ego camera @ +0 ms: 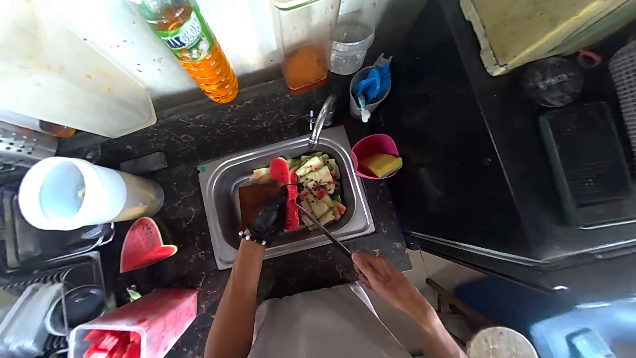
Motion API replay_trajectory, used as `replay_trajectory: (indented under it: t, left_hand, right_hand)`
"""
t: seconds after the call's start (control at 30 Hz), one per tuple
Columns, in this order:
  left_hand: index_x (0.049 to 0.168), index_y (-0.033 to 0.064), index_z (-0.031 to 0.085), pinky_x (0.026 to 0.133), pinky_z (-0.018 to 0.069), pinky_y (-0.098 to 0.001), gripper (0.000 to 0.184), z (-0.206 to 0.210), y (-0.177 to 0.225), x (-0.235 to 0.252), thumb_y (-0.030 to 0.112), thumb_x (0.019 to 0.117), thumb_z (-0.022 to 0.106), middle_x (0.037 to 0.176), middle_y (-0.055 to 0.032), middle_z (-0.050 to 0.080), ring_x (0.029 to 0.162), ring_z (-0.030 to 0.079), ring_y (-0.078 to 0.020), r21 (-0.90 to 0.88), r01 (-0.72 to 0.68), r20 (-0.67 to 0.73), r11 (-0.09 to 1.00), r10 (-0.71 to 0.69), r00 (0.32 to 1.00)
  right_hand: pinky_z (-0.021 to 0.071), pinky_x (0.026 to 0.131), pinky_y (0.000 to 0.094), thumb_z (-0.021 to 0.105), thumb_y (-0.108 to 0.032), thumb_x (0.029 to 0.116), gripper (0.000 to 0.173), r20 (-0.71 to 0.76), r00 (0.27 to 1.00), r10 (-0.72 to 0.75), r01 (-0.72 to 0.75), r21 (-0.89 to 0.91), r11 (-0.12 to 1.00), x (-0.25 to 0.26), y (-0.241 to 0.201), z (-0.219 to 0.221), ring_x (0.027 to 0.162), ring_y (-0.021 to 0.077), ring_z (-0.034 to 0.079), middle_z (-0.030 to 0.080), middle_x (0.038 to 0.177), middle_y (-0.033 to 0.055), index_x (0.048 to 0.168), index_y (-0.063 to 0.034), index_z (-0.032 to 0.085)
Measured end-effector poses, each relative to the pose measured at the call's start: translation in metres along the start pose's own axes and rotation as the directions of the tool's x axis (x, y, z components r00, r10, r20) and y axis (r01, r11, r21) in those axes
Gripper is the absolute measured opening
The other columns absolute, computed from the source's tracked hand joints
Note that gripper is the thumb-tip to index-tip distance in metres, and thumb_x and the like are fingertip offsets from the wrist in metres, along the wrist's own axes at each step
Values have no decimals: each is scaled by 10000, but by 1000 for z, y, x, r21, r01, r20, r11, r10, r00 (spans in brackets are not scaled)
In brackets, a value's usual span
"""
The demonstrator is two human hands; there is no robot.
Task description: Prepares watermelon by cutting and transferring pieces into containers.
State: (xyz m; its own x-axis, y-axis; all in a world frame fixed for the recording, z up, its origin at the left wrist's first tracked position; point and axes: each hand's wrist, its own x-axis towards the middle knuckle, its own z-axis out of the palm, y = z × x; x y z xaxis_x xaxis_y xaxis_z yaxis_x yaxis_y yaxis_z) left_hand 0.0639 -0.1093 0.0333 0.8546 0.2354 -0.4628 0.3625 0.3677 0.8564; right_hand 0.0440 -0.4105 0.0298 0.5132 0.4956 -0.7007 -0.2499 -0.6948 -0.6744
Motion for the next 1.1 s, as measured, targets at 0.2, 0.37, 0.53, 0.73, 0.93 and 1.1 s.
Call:
replay_trajectory:
  t: [0.2,0.37,0.53,0.73,0.93,1.1]
  left_hand:
    - [1314,146,595,685,577,-238,390,-35,-39,23,357,1120,331,968,0,683,787,653,-75,-112,126,245,986,-95,965]
    - [1304,164,578,654,566,-235,354,-31,-32,20,340,1123,329,928,15,672,746,640,-63,-77,149,150,986,-137,979]
    - [1270,165,577,597,546,-233,318,-29,-35,19,334,1120,352,865,18,634,684,608,-66,-19,102,133,995,-99,986]
    - [1245,154,588,660,589,-269,360,-23,-34,22,352,1120,315,932,-9,693,778,675,-99,-291,121,89,949,-99,991]
    - [1283,133,587,690,596,-295,426,-26,-32,24,380,1122,278,962,-55,695,810,686,-143,-367,146,136,919,-103,985]
    - [1311,133,597,709,600,-282,429,-31,-27,26,363,1117,292,991,-44,698,828,685,-129,-344,128,248,930,-41,968]
  right_hand:
    - [446,557,385,277,-607,1065,601,-75,996,-54,41,-176,983,-12,-14,0,570,144,530,487,630,-17,882,-146,617]
    - [443,564,408,291,-609,1064,598,-78,996,-36,17,-227,974,-13,-20,6,579,167,535,491,627,-9,893,-146,627]
    - [442,538,446,282,-626,1058,617,-159,985,-68,5,-368,930,-6,-21,12,569,212,541,470,597,17,876,-134,606]
    - [452,488,265,219,-471,1109,557,111,993,31,-62,285,956,3,-12,33,502,93,498,502,619,-33,931,-96,589]
    - [433,468,237,209,-516,1098,562,164,985,62,-120,377,918,-4,-20,33,488,83,487,487,610,-41,910,-122,562]
    - [466,555,364,233,-576,1081,617,24,1000,-14,15,-23,1000,-7,-19,16,564,143,525,502,651,-8,912,-118,610]
